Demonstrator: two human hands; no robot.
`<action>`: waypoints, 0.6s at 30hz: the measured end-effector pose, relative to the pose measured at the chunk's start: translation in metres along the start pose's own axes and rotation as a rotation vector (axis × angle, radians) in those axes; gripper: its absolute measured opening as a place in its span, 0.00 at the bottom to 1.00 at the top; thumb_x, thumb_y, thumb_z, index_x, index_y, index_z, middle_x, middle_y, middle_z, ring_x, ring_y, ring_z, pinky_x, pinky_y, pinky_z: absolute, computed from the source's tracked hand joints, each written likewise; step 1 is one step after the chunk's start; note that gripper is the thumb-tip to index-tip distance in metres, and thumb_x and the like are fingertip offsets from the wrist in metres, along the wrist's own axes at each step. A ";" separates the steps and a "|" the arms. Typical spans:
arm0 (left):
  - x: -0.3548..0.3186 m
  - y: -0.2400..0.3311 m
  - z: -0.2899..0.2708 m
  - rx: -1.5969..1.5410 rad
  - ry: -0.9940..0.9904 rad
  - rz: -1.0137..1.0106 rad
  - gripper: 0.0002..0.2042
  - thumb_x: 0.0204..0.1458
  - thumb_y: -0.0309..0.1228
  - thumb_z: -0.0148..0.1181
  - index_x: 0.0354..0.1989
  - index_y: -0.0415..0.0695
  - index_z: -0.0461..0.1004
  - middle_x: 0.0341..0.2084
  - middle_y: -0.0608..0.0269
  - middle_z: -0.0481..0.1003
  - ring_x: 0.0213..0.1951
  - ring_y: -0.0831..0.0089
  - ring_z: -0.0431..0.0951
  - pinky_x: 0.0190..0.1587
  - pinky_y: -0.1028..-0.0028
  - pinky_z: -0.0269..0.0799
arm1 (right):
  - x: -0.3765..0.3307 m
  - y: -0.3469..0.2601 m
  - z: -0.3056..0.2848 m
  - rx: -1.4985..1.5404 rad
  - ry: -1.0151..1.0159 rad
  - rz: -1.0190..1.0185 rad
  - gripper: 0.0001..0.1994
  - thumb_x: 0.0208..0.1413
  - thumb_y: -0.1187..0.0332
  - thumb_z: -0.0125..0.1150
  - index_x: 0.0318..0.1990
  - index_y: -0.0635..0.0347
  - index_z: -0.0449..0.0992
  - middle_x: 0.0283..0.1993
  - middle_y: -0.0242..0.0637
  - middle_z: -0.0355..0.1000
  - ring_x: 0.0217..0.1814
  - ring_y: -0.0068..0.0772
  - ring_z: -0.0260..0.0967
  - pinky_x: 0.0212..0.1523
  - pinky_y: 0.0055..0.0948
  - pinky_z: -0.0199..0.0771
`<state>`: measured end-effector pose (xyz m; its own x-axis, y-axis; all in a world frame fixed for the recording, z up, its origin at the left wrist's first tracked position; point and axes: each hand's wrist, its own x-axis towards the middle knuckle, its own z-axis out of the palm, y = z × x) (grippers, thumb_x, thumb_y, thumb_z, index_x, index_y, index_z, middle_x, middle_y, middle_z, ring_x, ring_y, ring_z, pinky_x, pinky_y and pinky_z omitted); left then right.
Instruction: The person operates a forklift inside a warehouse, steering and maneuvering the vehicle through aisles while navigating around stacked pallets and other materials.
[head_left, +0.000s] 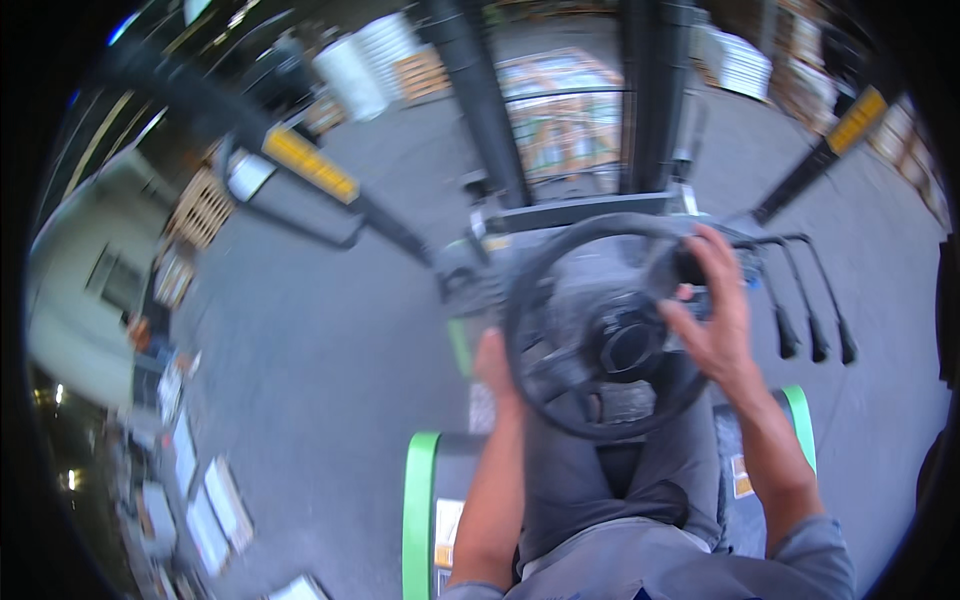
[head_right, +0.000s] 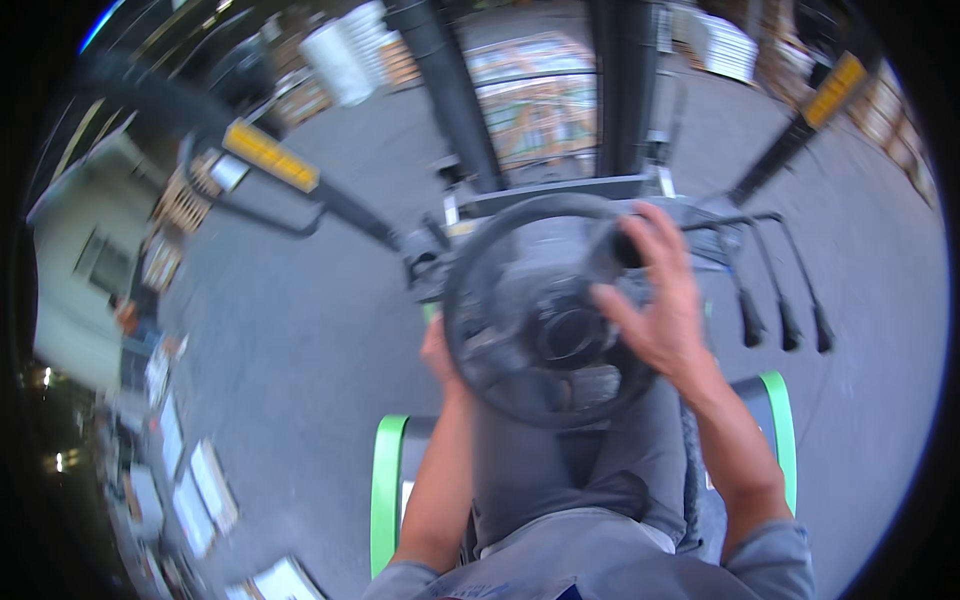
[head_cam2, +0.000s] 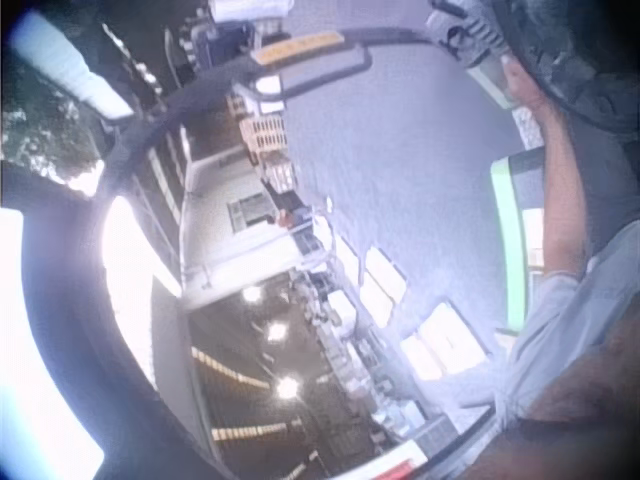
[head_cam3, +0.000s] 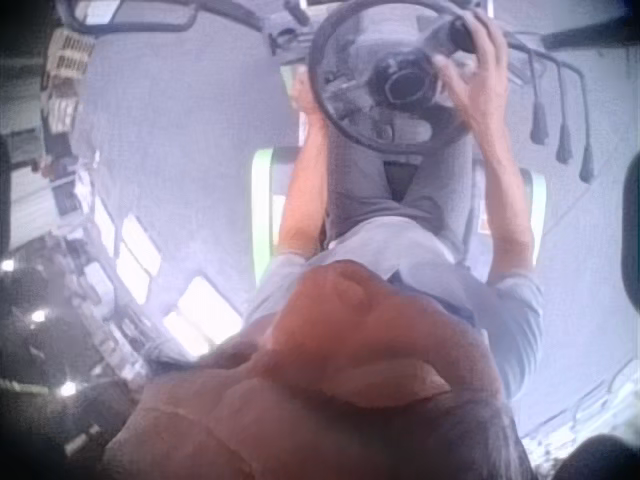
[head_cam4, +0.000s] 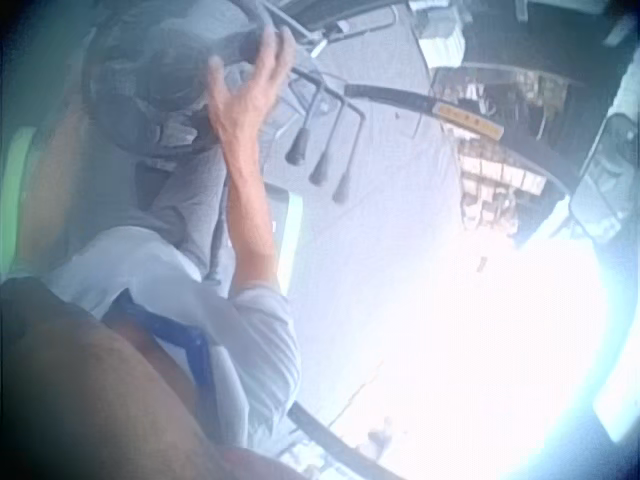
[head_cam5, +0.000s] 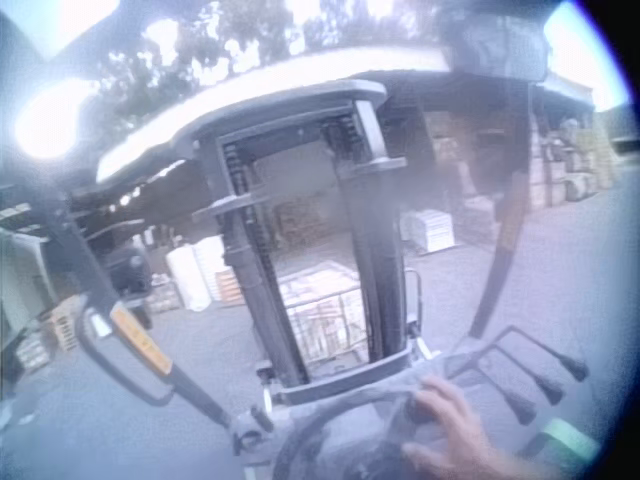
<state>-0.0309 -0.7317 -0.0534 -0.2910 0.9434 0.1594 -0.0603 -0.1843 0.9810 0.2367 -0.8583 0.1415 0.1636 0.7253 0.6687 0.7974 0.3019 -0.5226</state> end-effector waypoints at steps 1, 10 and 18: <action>-0.001 0.005 0.000 -0.127 -0.028 -0.053 0.20 0.70 0.40 0.49 0.29 0.38 0.75 0.23 0.63 0.72 0.28 0.73 0.67 0.33 0.65 0.67 | 0.009 -0.005 0.007 0.035 0.062 -0.007 0.33 0.48 0.72 0.74 0.65 0.56 0.71 0.70 0.47 0.64 0.71 0.54 0.64 0.67 0.44 0.68; -0.019 0.053 0.005 0.558 -0.066 0.573 0.16 0.49 0.42 0.70 0.36 0.43 0.77 0.28 0.60 0.77 0.29 0.58 0.80 0.31 0.62 0.75 | 0.037 0.004 0.032 0.008 0.285 -0.094 0.11 0.49 0.78 0.73 0.39 0.60 0.79 0.43 0.38 0.75 0.44 0.37 0.76 0.46 0.33 0.77; -0.020 0.042 -0.003 0.451 -0.072 0.394 0.07 0.52 0.30 0.63 0.36 0.41 0.76 0.24 0.66 0.72 0.24 0.69 0.74 0.26 0.69 0.67 | 0.036 0.011 0.043 -0.005 0.382 -0.092 0.14 0.42 0.79 0.74 0.38 0.55 0.80 0.39 0.34 0.74 0.40 0.40 0.75 0.42 0.35 0.74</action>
<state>-0.0311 -0.7589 -0.0153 -0.1427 0.8471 0.5120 0.4544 -0.4035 0.7942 0.2266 -0.8019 0.1369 0.2951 0.4130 0.8616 0.8214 0.3510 -0.4496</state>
